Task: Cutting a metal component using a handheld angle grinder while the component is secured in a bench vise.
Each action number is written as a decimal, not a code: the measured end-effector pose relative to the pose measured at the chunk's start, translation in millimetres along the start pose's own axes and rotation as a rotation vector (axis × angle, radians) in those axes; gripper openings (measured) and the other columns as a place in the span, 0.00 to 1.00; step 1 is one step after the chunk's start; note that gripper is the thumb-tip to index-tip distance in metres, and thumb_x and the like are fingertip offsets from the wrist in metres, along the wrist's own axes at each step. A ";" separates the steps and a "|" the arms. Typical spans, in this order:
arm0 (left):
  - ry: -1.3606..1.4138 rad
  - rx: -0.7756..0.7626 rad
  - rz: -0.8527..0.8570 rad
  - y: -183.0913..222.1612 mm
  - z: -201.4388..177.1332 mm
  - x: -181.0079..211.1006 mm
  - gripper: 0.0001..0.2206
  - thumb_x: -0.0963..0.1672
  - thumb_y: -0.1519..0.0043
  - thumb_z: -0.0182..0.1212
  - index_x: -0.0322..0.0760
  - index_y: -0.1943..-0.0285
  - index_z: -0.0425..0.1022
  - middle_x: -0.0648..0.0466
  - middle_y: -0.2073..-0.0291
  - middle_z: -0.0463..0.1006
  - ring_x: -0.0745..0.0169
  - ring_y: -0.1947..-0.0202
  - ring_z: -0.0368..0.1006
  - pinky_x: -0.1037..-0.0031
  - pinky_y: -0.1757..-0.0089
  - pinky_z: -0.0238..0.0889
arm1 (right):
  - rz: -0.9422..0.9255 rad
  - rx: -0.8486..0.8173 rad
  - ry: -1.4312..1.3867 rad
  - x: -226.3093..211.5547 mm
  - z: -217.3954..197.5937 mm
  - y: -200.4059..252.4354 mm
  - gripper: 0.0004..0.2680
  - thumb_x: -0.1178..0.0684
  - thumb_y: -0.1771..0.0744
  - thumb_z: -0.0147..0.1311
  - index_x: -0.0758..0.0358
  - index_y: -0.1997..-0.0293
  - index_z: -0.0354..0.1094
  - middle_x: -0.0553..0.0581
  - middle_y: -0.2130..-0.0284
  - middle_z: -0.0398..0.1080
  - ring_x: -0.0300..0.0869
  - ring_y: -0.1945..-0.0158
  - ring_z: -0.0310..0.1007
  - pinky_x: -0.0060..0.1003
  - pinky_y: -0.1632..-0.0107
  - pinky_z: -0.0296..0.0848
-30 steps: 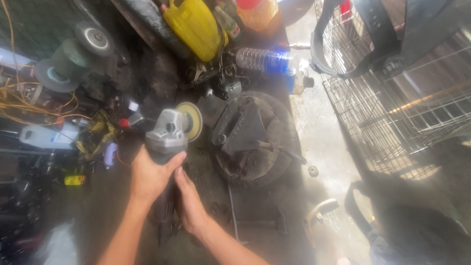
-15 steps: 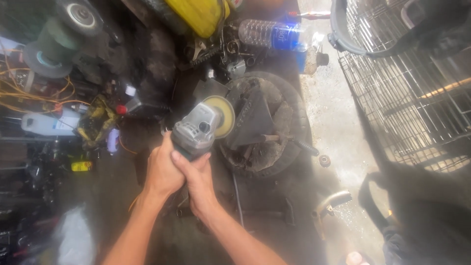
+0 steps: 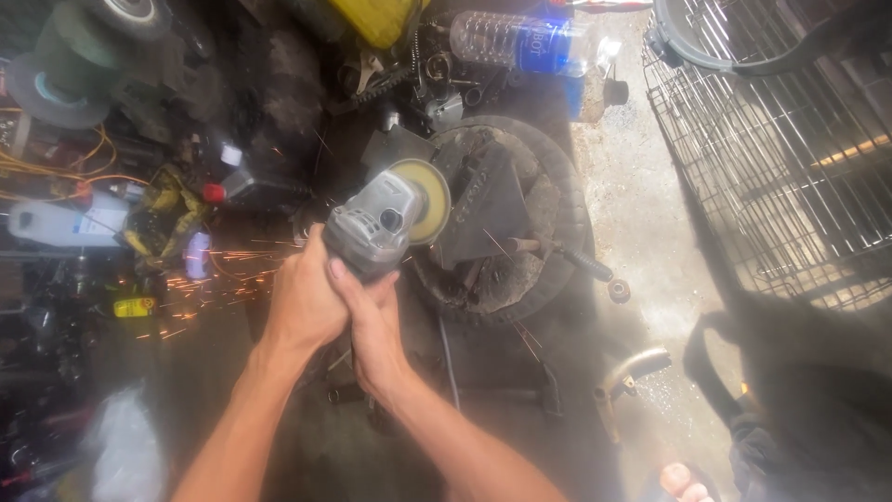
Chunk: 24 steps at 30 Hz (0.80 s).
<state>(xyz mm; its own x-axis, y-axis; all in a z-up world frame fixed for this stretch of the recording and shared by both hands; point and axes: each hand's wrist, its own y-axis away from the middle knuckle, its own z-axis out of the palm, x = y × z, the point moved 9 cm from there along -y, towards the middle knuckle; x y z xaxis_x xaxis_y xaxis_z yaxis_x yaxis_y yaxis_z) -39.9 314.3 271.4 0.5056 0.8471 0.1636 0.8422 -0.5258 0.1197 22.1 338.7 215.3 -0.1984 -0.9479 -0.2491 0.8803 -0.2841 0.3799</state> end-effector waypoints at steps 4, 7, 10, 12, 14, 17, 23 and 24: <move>-0.037 -0.041 0.022 3.2 2.4 4.2 0.17 0.45 0.48 0.57 0.40 0.50 0.68 0.33 0.71 0.81 0.25 0.62 0.78 0.40 0.59 0.64 | -0.011 0.004 -0.001 5.8 -4.2 2.5 0.37 0.38 0.38 0.63 0.72 0.27 0.44 0.71 0.32 0.54 0.55 0.27 0.51 0.53 0.29 0.52; -0.051 -0.005 0.022 3.8 1.3 2.0 0.16 0.45 0.48 0.56 0.39 0.51 0.67 0.33 0.72 0.80 0.25 0.62 0.78 0.40 0.58 0.65 | -0.007 -0.007 0.008 7.5 -4.3 0.2 0.37 0.38 0.38 0.62 0.72 0.27 0.45 0.71 0.32 0.54 0.55 0.27 0.51 0.53 0.29 0.52; -0.070 -0.012 0.047 5.1 2.8 4.9 0.18 0.45 0.49 0.58 0.37 0.49 0.67 0.32 0.72 0.80 0.24 0.62 0.78 0.39 0.59 0.65 | -0.017 -0.006 0.005 7.6 -6.0 1.8 0.37 0.38 0.37 0.62 0.72 0.27 0.45 0.71 0.32 0.55 0.55 0.27 0.52 0.53 0.29 0.53; -0.044 -0.007 0.029 7.4 2.8 1.9 0.18 0.45 0.48 0.58 0.38 0.50 0.67 0.33 0.71 0.80 0.24 0.62 0.78 0.39 0.59 0.64 | -0.015 -0.018 0.013 8.6 -5.6 2.0 0.36 0.38 0.37 0.62 0.71 0.27 0.45 0.70 0.32 0.55 0.55 0.27 0.52 0.53 0.29 0.53; -0.036 0.007 0.019 9.1 1.6 1.6 0.18 0.45 0.48 0.58 0.38 0.50 0.67 0.33 0.71 0.80 0.25 0.62 0.78 0.40 0.59 0.64 | -0.019 -0.027 0.019 8.5 -4.6 2.7 0.36 0.38 0.37 0.62 0.71 0.27 0.45 0.70 0.32 0.56 0.55 0.28 0.52 0.53 0.29 0.53; -0.043 0.001 0.009 10.4 2.4 -2.0 0.18 0.46 0.48 0.58 0.39 0.50 0.67 0.34 0.71 0.81 0.26 0.62 0.79 0.41 0.59 0.65 | -0.033 -0.031 0.013 8.5 -5.8 5.4 0.36 0.38 0.37 0.61 0.71 0.27 0.46 0.70 0.33 0.56 0.54 0.28 0.53 0.52 0.29 0.54; -0.038 0.031 0.003 13.6 3.1 -7.4 0.17 0.46 0.48 0.58 0.38 0.51 0.66 0.34 0.71 0.81 0.26 0.61 0.79 0.40 0.58 0.65 | -0.041 -0.053 0.016 9.2 -2.8 3.7 0.35 0.38 0.37 0.61 0.70 0.27 0.46 0.69 0.33 0.57 0.54 0.28 0.54 0.52 0.30 0.55; -0.035 0.021 0.000 15.1 4.7 -10.2 0.18 0.46 0.48 0.59 0.39 0.51 0.66 0.34 0.71 0.81 0.26 0.61 0.79 0.40 0.58 0.65 | -0.045 -0.053 0.015 11.0 -2.9 4.5 0.35 0.38 0.37 0.61 0.70 0.27 0.47 0.69 0.33 0.57 0.54 0.28 0.54 0.52 0.30 0.55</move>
<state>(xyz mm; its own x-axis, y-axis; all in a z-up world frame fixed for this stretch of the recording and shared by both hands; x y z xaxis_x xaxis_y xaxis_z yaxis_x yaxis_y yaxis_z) -31.4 298.1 266.9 0.5115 0.8495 0.1296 0.8458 -0.5243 0.0989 25.1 327.4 211.6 -0.2318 -0.9320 -0.2785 0.8926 -0.3177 0.3200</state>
